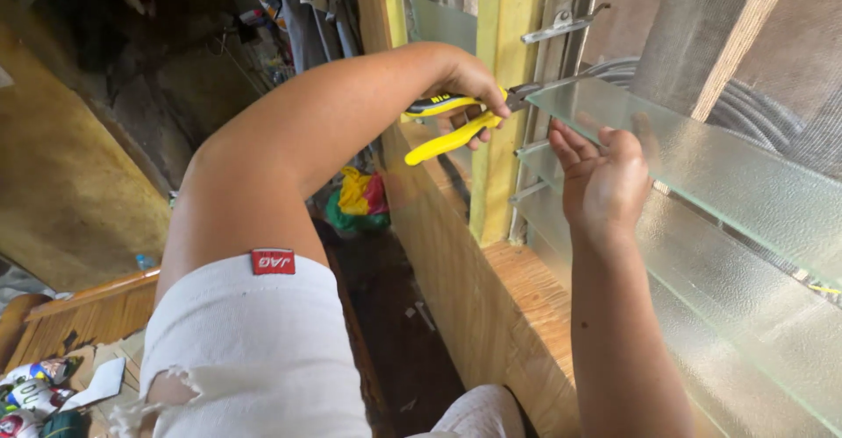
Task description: The person picks up a rectangular frosted glass panel from a cluttered floor and places it into a wooden window frame. They then use yellow pliers to press and secure metal clips along the edges of the glass panel to hold it in place.
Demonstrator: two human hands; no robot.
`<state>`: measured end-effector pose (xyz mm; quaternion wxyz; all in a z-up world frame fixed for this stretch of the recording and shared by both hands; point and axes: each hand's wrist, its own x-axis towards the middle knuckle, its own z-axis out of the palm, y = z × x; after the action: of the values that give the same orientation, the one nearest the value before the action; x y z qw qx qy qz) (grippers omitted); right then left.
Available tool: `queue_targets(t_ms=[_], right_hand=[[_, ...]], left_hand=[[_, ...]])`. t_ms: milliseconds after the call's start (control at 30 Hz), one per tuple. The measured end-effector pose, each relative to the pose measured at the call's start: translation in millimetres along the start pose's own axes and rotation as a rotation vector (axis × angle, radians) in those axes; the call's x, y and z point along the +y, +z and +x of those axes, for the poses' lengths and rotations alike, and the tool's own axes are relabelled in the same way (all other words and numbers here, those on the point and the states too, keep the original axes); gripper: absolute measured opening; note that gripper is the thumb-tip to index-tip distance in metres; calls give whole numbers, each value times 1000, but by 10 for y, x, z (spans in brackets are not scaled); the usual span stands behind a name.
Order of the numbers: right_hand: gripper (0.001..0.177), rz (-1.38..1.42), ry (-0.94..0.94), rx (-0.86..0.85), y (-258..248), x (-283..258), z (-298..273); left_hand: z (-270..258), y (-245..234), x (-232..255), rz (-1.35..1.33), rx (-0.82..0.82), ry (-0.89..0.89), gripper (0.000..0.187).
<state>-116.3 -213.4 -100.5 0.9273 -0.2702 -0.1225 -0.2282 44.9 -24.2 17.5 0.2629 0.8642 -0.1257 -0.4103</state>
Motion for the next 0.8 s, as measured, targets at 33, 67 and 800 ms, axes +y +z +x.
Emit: queue_targets(t_ms=[33, 67, 800], right_hand=[[36, -1, 4, 7, -20, -20, 10], [36, 3, 12, -4, -39, -32, 19], [27, -60, 55, -47, -81, -77, 37]], left_hand=[[-20, 41, -25, -40, 30, 29, 30], [-39, 74, -63, -81, 59, 58, 30], [-385, 185, -15, -238, 23, 43, 38]])
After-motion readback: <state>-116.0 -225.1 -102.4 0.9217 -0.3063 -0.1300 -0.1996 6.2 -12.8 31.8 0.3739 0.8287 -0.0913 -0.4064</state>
